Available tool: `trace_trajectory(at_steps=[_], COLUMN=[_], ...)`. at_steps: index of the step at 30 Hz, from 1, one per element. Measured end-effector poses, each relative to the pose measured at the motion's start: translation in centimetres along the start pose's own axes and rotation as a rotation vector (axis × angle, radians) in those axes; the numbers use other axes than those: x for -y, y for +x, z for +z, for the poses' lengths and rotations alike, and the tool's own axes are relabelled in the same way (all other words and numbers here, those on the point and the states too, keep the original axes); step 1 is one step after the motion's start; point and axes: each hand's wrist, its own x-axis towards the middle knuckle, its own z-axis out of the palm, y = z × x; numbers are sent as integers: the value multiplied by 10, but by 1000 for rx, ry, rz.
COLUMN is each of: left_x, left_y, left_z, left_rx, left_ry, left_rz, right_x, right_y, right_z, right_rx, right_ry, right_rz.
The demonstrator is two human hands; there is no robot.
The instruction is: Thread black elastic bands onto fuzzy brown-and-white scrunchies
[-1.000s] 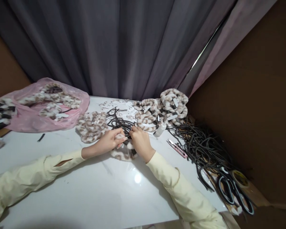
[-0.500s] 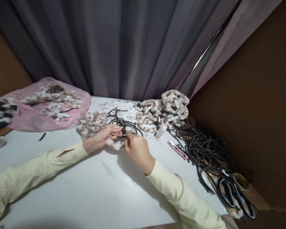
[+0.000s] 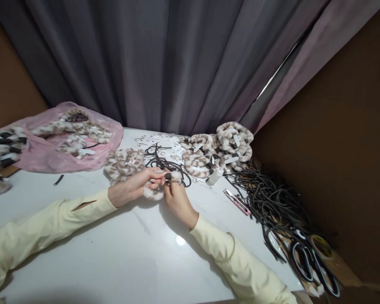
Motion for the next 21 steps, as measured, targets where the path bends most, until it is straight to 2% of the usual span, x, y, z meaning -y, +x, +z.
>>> trace_trajectory(at_steps=[3, 6, 10, 14, 17, 21], left_x=[-1, -1, 5, 14, 19, 20], left_y=[-3, -5, -3, 0, 1, 2], left_z=[2, 1, -3, -7, -8, -9], left_rx=[-22, -80, -250, -423, -439, -418], left_ry=[113, 311, 692, 1021, 1112, 1158], left_rz=[62, 201, 487, 704, 766, 759], right_x=[0, 1, 6, 12, 16, 21], right_y=[1, 0, -3, -6, -7, -7], right_z=[2, 2, -2, -9, -15, -22], right_rx=[8, -9, -17, 81, 179, 256], right_ry=[103, 111, 143, 163, 142, 88], right_rz=[43, 44, 33, 23, 8, -18])
